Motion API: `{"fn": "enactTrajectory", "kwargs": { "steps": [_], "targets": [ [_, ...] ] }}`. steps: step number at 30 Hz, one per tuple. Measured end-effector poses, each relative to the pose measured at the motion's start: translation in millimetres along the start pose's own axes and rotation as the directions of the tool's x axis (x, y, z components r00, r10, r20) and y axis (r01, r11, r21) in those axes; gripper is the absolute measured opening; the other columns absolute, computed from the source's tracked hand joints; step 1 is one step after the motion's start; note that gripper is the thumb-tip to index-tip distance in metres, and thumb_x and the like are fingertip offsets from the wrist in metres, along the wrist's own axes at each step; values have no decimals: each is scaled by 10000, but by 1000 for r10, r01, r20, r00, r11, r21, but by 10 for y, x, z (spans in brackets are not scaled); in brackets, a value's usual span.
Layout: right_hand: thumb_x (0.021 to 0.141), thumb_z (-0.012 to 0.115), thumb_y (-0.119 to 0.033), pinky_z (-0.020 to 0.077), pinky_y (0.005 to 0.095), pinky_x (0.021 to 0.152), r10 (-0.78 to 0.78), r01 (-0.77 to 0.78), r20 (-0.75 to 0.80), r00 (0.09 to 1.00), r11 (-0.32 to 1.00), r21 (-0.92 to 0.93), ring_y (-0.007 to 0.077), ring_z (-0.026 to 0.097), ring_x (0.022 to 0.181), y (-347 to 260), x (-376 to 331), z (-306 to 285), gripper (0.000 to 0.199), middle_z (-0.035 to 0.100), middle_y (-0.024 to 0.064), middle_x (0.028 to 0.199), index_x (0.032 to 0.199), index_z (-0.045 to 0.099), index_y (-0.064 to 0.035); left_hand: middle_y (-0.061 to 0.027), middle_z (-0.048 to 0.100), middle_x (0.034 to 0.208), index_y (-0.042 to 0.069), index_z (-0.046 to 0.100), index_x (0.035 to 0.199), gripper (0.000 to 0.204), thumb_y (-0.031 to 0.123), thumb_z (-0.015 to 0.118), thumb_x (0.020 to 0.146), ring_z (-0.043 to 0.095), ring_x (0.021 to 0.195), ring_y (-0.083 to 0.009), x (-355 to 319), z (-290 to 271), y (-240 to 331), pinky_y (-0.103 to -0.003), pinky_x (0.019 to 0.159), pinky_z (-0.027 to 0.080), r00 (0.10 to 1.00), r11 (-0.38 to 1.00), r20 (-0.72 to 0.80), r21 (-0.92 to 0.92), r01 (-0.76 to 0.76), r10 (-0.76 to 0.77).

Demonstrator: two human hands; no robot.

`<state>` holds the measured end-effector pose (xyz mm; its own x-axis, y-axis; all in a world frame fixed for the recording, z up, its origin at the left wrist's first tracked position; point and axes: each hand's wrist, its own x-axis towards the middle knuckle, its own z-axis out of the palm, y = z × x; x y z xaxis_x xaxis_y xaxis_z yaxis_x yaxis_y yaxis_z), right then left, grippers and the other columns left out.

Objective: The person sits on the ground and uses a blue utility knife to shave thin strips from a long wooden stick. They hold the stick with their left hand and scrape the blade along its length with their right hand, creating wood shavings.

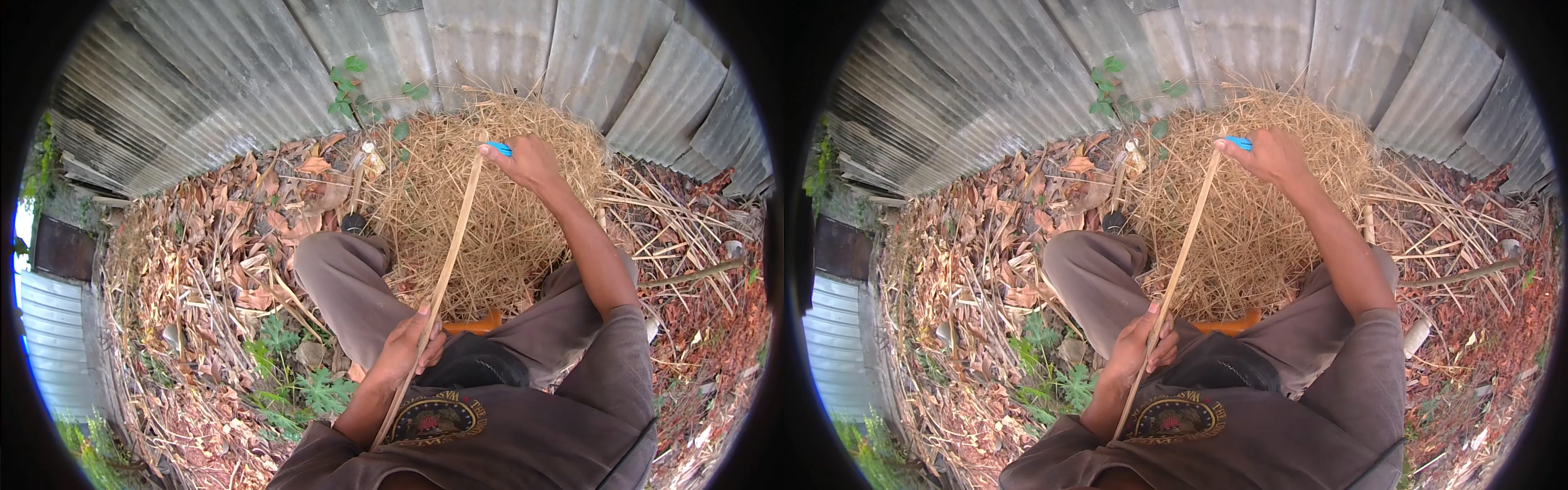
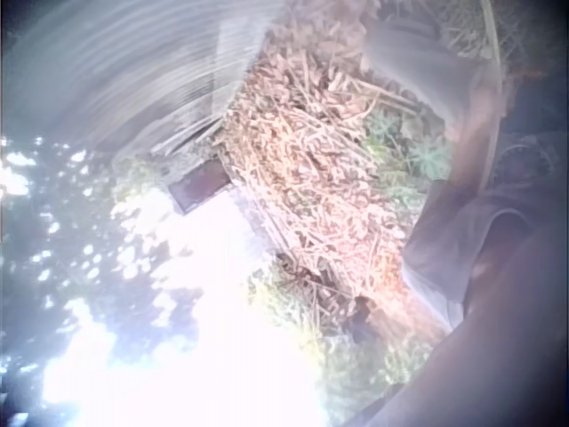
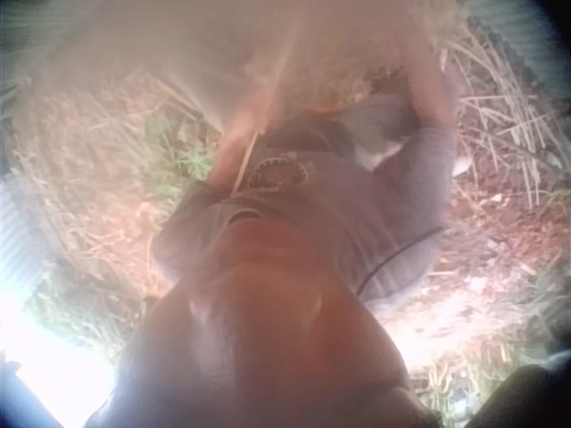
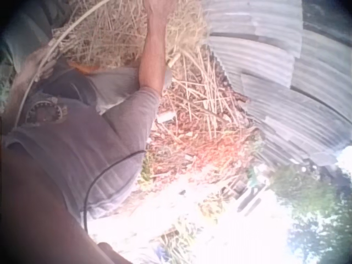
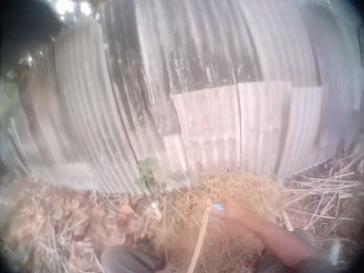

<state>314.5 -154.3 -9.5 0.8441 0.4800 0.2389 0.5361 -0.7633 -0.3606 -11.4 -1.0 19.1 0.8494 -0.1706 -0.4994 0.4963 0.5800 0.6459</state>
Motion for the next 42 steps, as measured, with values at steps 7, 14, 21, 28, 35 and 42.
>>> {"fn": "enactTrajectory", "kwargs": {
  "steps": [7,14,21,28,35,42],
  "targets": [
    [784,436,-815,422,435,449,-286,260,150,946,951,169,310,536,427,-758,-693,-70,794,473,104,419,544,593,-74,5,332,447,89,404,782,426,403,287,1045,261,332,-90,5,-55,92,-231,401,242,995,970,17,-227,-89,96],
    [735,428,-858,422,411,430,-426,391,171,888,897,207,297,555,426,-908,-885,-30,819,517,113,440,520,596,-85,12,303,448,92,417,789,416,401,305,1044,238,336,-90,3,-10,112,-230,392,223,996,946,14,-314,-76,85],
    [735,392,-875,458,430,475,-304,296,110,946,951,84,287,588,477,-706,-649,172,847,543,101,471,544,606,-77,10,308,456,92,408,791,427,424,308,1041,253,349,-92,23,26,140,-232,395,231,991,986,-102,-134,-96,82],
    [804,313,-843,467,452,496,89,-101,109,990,989,109,282,609,512,-17,-71,13,871,525,104,469,557,595,-57,1,327,466,80,410,789,448,434,298,1040,276,354,-100,-84,28,-51,-231,409,261,999,996,33,-85,-11,13],
    [802,461,-777,438,445,467,-375,320,252,892,918,234,316,546,439,-908,-842,33,762,486,119,433,555,594,-69,14,315,456,93,423,800,411,401,301,1044,253,352,-93,-33,-171,74,-241,423,233,995,947,21,-310,-83,94],
    [752,427,-845,437,429,453,-388,334,289,875,917,218,309,576,456,-976,-904,1,829,515,129,449,530,596,-65,36,317,431,124,408,797,374,372,278,1045,250,323,-77,7,-118,76,-226,428,245,999,920,13,-390,-42,51]
  ]
}}
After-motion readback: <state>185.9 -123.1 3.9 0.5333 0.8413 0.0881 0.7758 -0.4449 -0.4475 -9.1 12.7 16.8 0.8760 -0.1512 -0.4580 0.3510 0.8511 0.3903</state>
